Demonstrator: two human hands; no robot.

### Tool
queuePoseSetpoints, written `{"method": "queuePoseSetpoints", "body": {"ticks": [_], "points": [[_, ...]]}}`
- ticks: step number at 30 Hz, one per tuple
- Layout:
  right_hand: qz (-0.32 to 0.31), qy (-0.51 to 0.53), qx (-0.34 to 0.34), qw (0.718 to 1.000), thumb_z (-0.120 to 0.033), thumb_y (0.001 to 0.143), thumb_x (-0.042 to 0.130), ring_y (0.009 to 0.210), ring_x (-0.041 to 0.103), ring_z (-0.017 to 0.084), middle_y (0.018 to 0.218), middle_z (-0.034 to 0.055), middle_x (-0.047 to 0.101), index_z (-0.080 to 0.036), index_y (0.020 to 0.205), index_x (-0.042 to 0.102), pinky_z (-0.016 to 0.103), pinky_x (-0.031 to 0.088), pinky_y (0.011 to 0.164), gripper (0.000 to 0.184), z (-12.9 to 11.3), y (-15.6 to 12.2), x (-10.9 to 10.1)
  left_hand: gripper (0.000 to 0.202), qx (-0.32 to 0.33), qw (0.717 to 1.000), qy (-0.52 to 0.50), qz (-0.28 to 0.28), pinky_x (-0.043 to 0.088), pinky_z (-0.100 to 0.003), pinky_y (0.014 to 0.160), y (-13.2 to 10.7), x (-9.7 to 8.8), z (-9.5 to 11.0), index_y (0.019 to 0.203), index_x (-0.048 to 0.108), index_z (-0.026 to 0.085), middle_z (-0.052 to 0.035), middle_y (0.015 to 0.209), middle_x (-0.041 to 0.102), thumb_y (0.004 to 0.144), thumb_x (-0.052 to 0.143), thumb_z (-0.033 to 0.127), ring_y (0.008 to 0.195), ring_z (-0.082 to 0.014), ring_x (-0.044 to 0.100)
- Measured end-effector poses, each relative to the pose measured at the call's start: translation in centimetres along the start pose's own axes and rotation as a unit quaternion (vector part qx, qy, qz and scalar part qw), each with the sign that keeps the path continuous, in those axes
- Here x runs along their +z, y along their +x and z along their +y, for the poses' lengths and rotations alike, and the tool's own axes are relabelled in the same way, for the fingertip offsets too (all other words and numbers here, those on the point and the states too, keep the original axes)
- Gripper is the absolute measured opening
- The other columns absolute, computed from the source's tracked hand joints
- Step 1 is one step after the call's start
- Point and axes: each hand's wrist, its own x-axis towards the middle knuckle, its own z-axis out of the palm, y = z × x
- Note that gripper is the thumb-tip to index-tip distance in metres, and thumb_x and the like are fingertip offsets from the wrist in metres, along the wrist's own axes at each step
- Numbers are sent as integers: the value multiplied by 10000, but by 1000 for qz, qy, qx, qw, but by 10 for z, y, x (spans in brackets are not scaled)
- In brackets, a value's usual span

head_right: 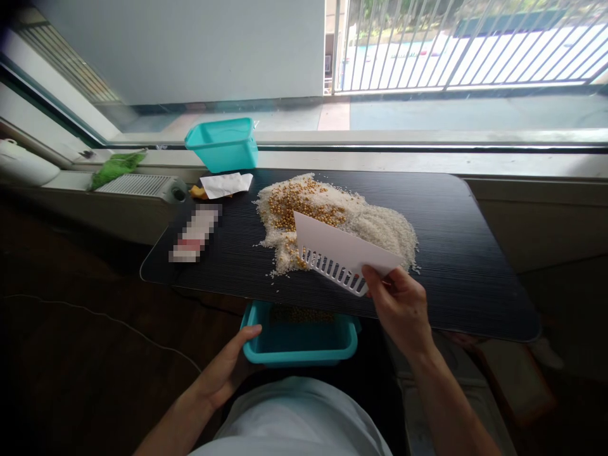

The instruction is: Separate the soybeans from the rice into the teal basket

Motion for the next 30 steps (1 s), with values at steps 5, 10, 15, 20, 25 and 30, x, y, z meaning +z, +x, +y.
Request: {"method": "queuePoseSetpoints", "body": {"ticks": [5, 10, 15, 20, 25, 30], "points": [[8, 1, -20, 1000, -512, 616, 831, 465, 606, 177, 563, 5, 684, -231, 704, 717, 291, 519, 444, 315, -3, 2, 1, 296, 9, 1000, 27, -6, 580, -405, 885, 2, -3, -1, 978, 681, 157, -132, 1013, 798, 813, 734, 397, 1074, -338, 718], [-15, -9, -23, 1000, -524, 633, 801, 470, 601, 176, 561, 3, 688, -230, 691, 715, 293, 514, 457, 311, -7, 7, 8, 357, 7, 999, 32, -4, 558, -398, 881, 3, -4, -2, 967, 679, 167, -122, 973, 794, 762, 773, 445, 1080, -340, 711], [-22, -22, -16, 999, -497, 629, 817, 481, 600, 177, 563, -1, 690, -225, 711, 751, 292, 500, 447, 292, 0, 4, -3, 380, 12, 999, 34, -8, 551, -403, 897, 1, -3, -1, 981, 695, 158, -134, 985, 793, 753, 782, 448, 1099, -348, 704], [49, -28, -19, 998, -539, 645, 861, 513, 610, 173, 630, -8, 713, -234, 817, 795, 296, 506, 469, 357, 14, -7, -25, 418, 8, 999, 43, 0, 561, -394, 861, 2, -1, -1, 1012, 703, 151, -132, 964, 799, 739, 784, 458, 1087, -351, 712], [56, 4, 22, 998, -511, 662, 882, 576, 635, 176, 706, -14, 739, -248, 905, 811, 316, 560, 551, 365, 12, -22, -31, 355, 4, 999, 49, 2, 578, -388, 828, 1, 3, 0, 962, 695, 140, -143, 971, 801, 760, 757, 425, 1044, -344, 725], [32, -4, 20, 999, -495, 678, 875, 588, 647, 186, 732, 0, 748, -227, 902, 807, 325, 565, 538, 355, 12, -20, -34, 346, 0, 999, 41, 6, 589, -419, 871, -1, 6, 0, 1026, 697, 130, -152, 1008, 799, 793, 727, 383, 1067, -347, 721]]}}
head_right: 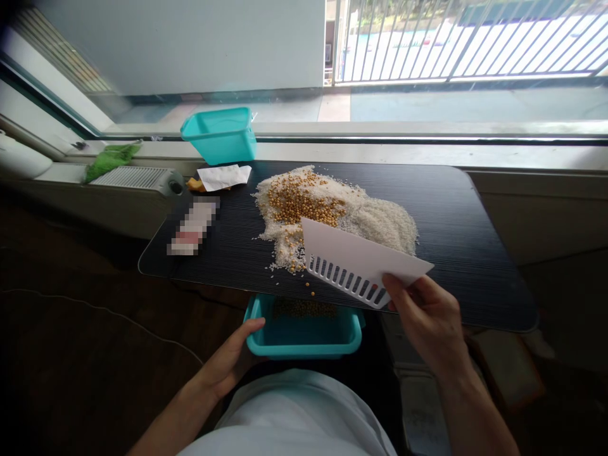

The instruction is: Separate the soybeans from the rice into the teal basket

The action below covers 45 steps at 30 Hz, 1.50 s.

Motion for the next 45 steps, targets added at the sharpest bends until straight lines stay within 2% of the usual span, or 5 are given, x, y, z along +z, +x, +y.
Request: {"method": "queuePoseSetpoints", "body": {"ticks": [16, 21, 28, 35, 45], "points": [[-44, 4, 21, 999, -491, 642, 870, 546, 573, 156, 691, -1, 736, -247, 800, 799, 287, 486, 487, 299, -1, -10, -5, 350, 5, 1000, -6, 8, 576, -397, 873, 2, -3, -3, 958, 695, 156, -126, 939, 801, 738, 783, 412, 1064, -339, 724], [-9, 7, 0, 1000, -533, 665, 869, 559, 583, 163, 655, -3, 701, -236, 829, 782, 299, 497, 521, 350, -9, -1, 5, 328, 7, 1000, 2, -1, 580, -398, 867, 3, -2, -2, 914, 687, 157, -133, 958, 802, 748, 771, 427, 1065, -340, 722], [-43, -23, -32, 998, -528, 621, 851, 491, 562, 169, 558, -8, 659, -222, 724, 755, 299, 451, 455, 337, -11, 18, 19, 340, 8, 1000, -16, -6, 587, -408, 885, 0, -4, -2, 960, 700, 150, -143, 971, 805, 750, 781, 404, 1099, -352, 718], [-13, -33, -48, 998, -501, 689, 807, 533, 559, 166, 608, -10, 673, -232, 756, 762, 299, 444, 489, 280, -11, 9, 16, 311, 4, 1000, -1, 3, 584, -354, 811, 0, -4, 0, 912, 692, 162, -124, 964, 806, 750, 762, 418, 1044, -324, 731], [-52, -20, -45, 997, -484, 647, 815, 503, 527, 158, 588, -12, 653, -239, 708, 749, 292, 418, 452, 262, -17, 15, 22, 330, 6, 1000, 5, 9, 577, -354, 797, -1, -3, 1, 920, 676, 165, -120, 983, 804, 737, 765, 425, 1049, -324, 725]]}}
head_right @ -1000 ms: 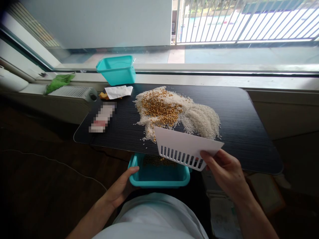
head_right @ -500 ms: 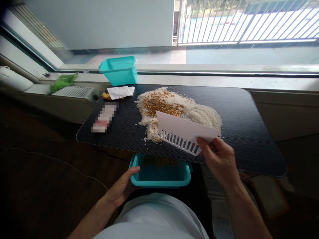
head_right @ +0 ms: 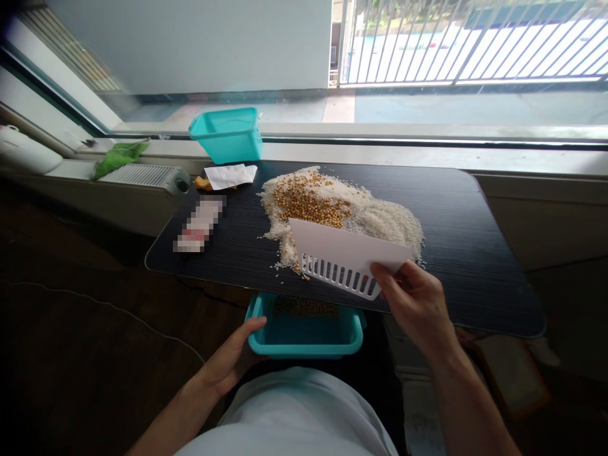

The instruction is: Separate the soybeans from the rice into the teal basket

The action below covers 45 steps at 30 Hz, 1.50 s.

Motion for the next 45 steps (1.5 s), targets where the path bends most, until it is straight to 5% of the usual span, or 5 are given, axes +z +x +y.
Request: {"method": "queuePoseSetpoints", "body": {"ticks": [14, 24, 29, 45], "points": [[-34, 7, -6, 999, -465, 690, 811, 533, 564, 160, 628, -6, 660, -225, 753, 749, 288, 476, 486, 256, -2, -3, 1, 347, -2, 1000, -13, 16, 569, -315, 728, -1, 3, 2, 1077, 685, 138, -125, 1058, 801, 796, 709, 341, 999, -288, 736], [-39, -21, 30, 999, -518, 681, 849, 560, 600, 171, 658, -1, 709, -227, 813, 788, 283, 498, 486, 325, 12, -5, -23, 385, 8, 1000, -11, -3, 565, -321, 739, 2, -1, 0, 1045, 701, 151, -121, 1061, 800, 752, 761, 394, 1023, -302, 733], [-1, 5, 17, 1000, -494, 673, 850, 538, 565, 155, 632, -6, 691, -230, 776, 784, 279, 469, 475, 290, 8, -9, -12, 414, 1, 1000, -12, 7, 553, -309, 720, 1, 0, 1, 1107, 692, 140, -125, 1077, 795, 770, 738, 376, 1037, -299, 725], [-50, 43, 16, 998, -407, 743, 824, 558, 568, 135, 661, -11, 705, -231, 797, 793, 246, 487, 510, 186, -10, -19, 5, 443, 5, 1000, -18, 11, 560, -344, 771, 3, -5, 0, 1106, 690, 160, -119, 1099, 789, 740, 774, 396, 1088, -321, 708]]}}
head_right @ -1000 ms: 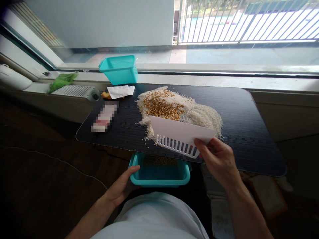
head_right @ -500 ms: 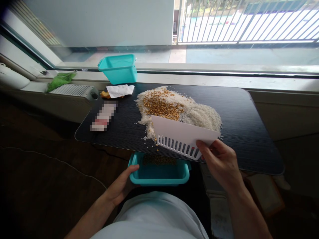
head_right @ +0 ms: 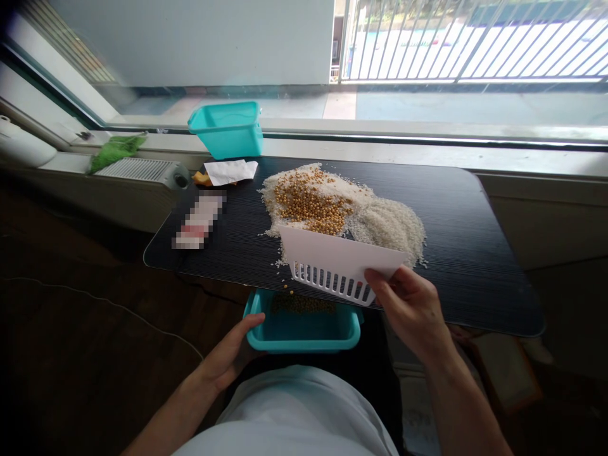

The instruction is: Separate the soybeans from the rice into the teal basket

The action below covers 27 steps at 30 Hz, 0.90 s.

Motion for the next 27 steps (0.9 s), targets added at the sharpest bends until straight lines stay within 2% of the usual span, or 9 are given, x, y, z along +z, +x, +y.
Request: {"method": "queuePoseSetpoints", "body": {"ticks": [5, 7, 10, 12, 15, 18, 22, 27], "points": [[-105, 4, -1, 994, -500, 731, 845, 604, 654, 181, 714, 13, 742, -220, 875, 802, 277, 566, 536, 318, 8, 2, 9, 427, 5, 1000, -9, 6, 552, -348, 769, 2, -5, 0, 1046, 684, 171, -115, 1054, 789, 712, 798, 411, 1100, -329, 695], [-127, 3, -5, 992, -517, 730, 844, 626, 674, 194, 715, 15, 744, -219, 872, 801, 292, 589, 565, 332, 9, 1, 11, 436, 9, 1000, -9, 13, 552, -349, 771, 2, -8, 1, 1045, 689, 168, -117, 1052, 788, 706, 804, 416, 1100, -328, 694], [-70, 10, -4, 998, -528, 742, 832, 651, 683, 197, 741, 17, 753, -219, 859, 795, 303, 601, 603, 332, 12, -1, 12, 435, 16, 1000, -9, 16, 559, -358, 790, 1, -10, 3, 1050, 695, 162, -125, 1066, 787, 715, 802, 418, 1105, -327, 692], [-16, 7, -8, 1000, -536, 726, 836, 596, 652, 185, 715, 16, 743, -219, 833, 790, 294, 573, 535, 338, 16, 1, 11, 418, 21, 1000, -9, 16, 564, -368, 814, 0, -11, 4, 1056, 695, 162, -126, 1081, 785, 735, 792, 412, 1107, -323, 693], [34, -6, -21, 999, -529, 699, 849, 508, 594, 167, 645, 11, 716, -225, 786, 783, 287, 515, 448, 323, 24, 5, 7, 406, 23, 1000, -11, 17, 569, -373, 834, -2, -10, 5, 1074, 697, 163, -124, 1088, 784, 754, 782, 398, 1097, -316, 700], [51, -9, -18, 999, -515, 708, 842, 499, 598, 172, 646, 17, 720, -226, 781, 780, 296, 508, 444, 304, 28, 6, 5, 397, 26, 999, -14, 16, 577, -371, 811, -2, -9, 5, 1083, 694, 157, -132, 1086, 783, 764, 772, 380, 1087, -321, 706], [13, -17, 16, 1000, -488, 710, 847, 504, 608, 169, 655, 13, 727, -218, 816, 785, 289, 512, 454, 298, 33, 2, 3, 341, 27, 999, -14, 11, 581, -362, 792, -1, -9, 5, 1075, 683, 151, -140, 1081, 782, 805, 730, 354, 1073, -318, 711], [97, -26, 6, 995, -540, 676, 854, 499, 598, 159, 635, -3, 708, -222, 805, 774, 280, 504, 451, 353, 36, 6, -7, 342, 29, 999, -13, 8, 583, -371, 821, 0, -10, 4, 1096, 668, 149, -142, 1099, 779, 826, 712, 354, 1089, -318, 709]]}}
